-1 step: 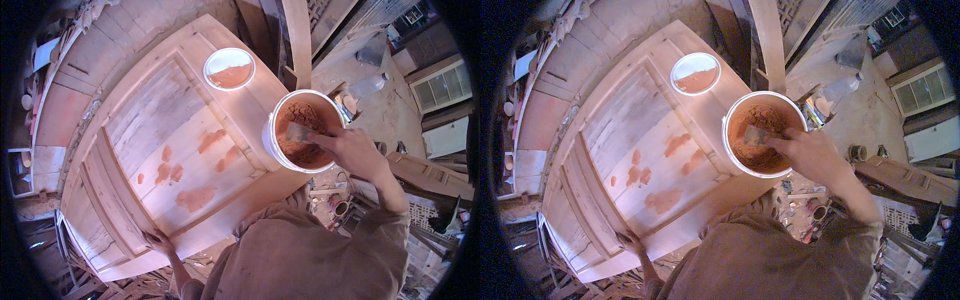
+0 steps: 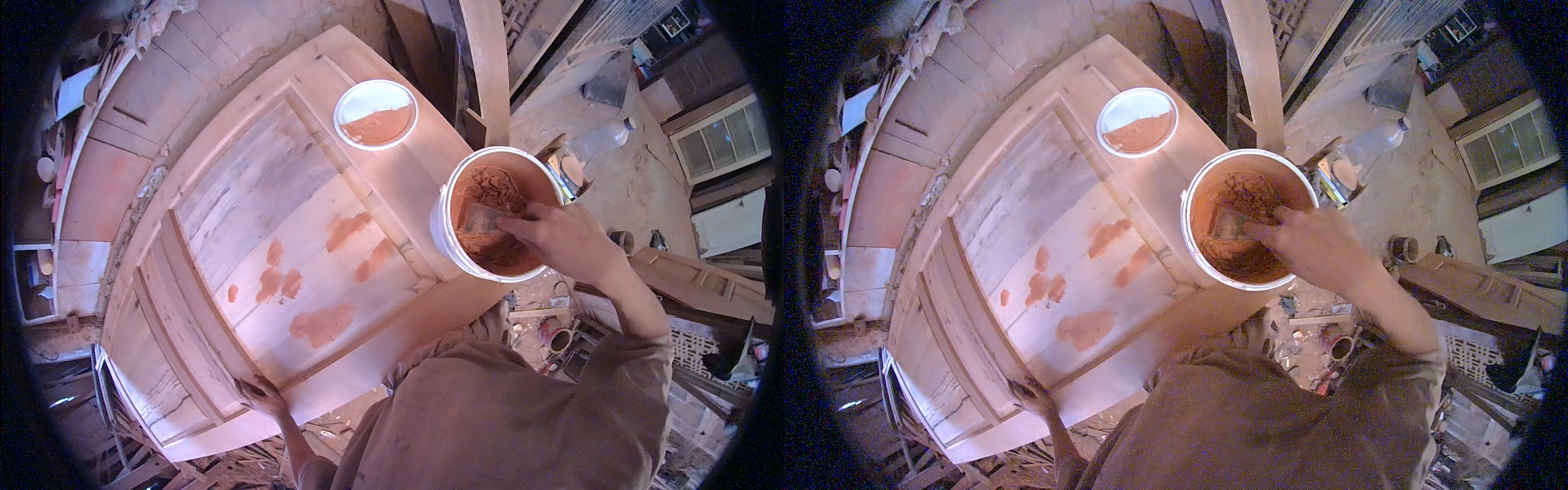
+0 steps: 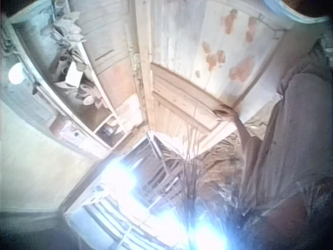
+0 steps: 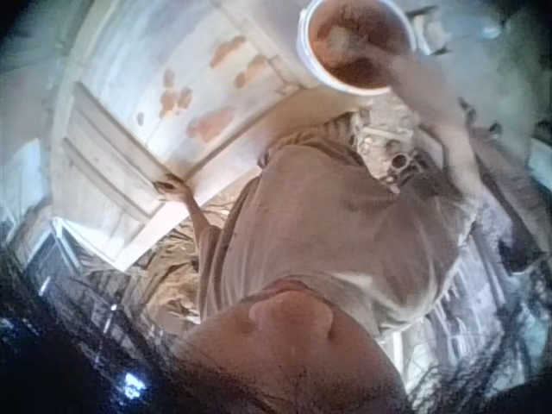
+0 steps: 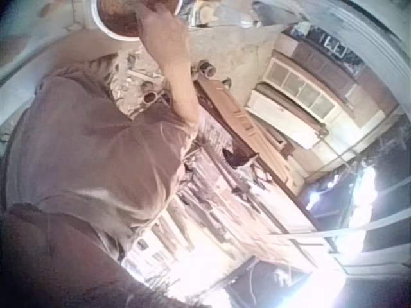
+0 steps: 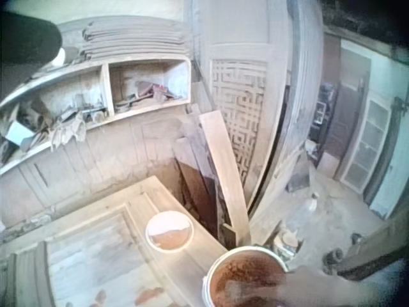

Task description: The person applies wood filler to a wooden door panel using a putty knife after dipping the tool into a bucket of filler material.

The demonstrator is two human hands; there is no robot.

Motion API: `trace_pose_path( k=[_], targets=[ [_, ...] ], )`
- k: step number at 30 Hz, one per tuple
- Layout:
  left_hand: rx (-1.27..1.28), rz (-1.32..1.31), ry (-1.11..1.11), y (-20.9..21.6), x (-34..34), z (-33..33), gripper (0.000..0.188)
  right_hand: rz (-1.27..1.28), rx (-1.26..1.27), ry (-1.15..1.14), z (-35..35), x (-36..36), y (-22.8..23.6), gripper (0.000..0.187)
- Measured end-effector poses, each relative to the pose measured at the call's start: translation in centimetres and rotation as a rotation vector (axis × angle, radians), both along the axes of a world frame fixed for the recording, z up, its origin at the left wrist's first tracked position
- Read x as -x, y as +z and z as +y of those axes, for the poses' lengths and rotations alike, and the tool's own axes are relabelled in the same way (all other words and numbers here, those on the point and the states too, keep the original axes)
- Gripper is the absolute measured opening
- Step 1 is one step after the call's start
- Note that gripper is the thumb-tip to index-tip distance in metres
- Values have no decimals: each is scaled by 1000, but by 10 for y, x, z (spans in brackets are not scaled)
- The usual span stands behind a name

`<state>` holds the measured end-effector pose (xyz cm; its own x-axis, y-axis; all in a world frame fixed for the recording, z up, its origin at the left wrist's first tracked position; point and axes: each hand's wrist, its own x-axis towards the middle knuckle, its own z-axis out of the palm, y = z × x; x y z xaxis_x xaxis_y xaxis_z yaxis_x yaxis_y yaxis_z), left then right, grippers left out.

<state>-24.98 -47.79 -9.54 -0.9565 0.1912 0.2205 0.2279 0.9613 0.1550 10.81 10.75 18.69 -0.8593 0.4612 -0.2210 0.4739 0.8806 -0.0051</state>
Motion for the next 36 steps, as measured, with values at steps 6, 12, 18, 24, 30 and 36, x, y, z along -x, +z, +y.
trace_pose_path(
  k=[6,12,18,24,30,36],
  targets=[
    [33,-1,30,-6,-1,-9,70,-111,49,122,26,33,-27,31],
    [-49,13,-28,10,-3,9,70,-292,169,0,30,23,33,29],
    [-44,28,3,7,-4,0,65,-231,209,59,27,58,16,26],
    [-33,10,3,-3,0,0,65,-219,154,177,35,65,-9,22],
    [-23,19,20,9,-3,-13,66,-252,253,118,41,72,21,20],
    [-95,3,-14,-2,-1,1,66,-235,71,234,33,75,-22,21]
  ],
)
